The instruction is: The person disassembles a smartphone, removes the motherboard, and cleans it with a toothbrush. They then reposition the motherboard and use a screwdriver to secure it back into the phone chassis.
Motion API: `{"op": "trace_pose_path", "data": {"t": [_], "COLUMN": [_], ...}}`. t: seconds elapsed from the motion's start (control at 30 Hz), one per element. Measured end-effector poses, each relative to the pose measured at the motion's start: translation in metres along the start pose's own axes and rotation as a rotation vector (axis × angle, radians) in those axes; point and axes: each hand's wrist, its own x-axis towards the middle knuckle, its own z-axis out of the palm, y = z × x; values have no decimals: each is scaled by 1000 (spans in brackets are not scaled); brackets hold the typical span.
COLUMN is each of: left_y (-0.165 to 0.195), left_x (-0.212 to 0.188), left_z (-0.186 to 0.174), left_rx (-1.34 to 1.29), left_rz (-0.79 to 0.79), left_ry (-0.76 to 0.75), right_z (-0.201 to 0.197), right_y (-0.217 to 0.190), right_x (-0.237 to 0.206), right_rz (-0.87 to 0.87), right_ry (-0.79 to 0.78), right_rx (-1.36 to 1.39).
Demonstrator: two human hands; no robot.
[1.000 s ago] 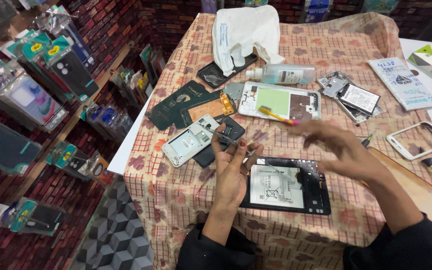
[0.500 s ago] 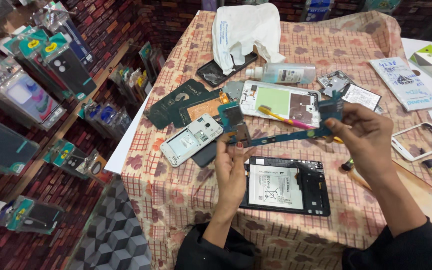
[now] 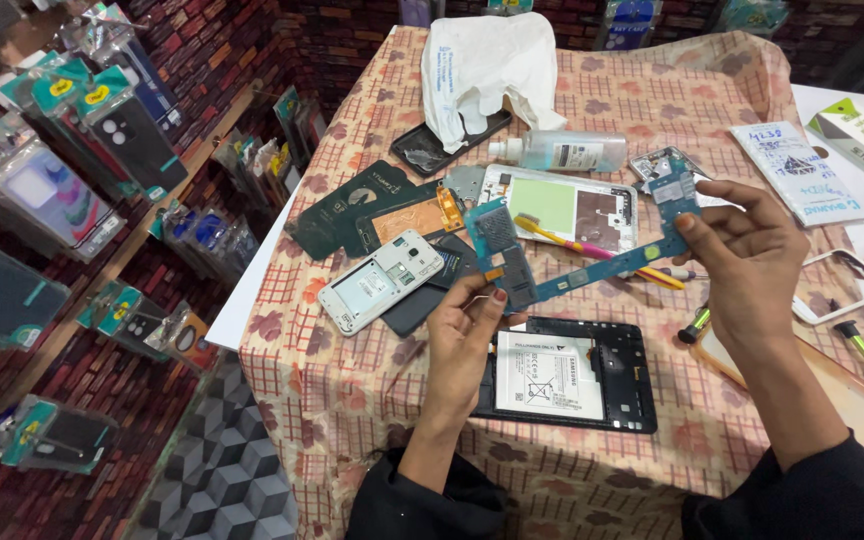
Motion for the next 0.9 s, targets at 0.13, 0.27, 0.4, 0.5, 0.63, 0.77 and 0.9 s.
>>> {"op": "trace_pose_path", "data": {"t": [0.13, 0.27, 0.4, 0.5, 0.63, 0.77, 0.9], "left_y": [-2, -1, 0, 0, -2, 1, 13], "left_x": [0, -1, 0, -1, -1, 3, 8], "left_z": [0, -1, -1, -1, -4, -10, -28], "left_rx": [-21, 95, 110, 136, 161, 153, 148], "left_rz": [62, 167, 178, 186, 196, 264, 262], "left_ry": [17, 61, 78, 79, 111, 133, 168], "right_z": [0, 4, 7, 8, 11, 17, 25], "right_y": [2, 4, 3, 1, 0, -3, -10], "right_x": [1, 1, 1, 0, -2, -4, -7], "right_rz": [8, 17, 23, -3, -34, -52, -8], "right_ry": [-19, -63, -67, -84, -78, -74, -151], "right_rx": [0, -45, -80, -43, -63, -77, -105]}}
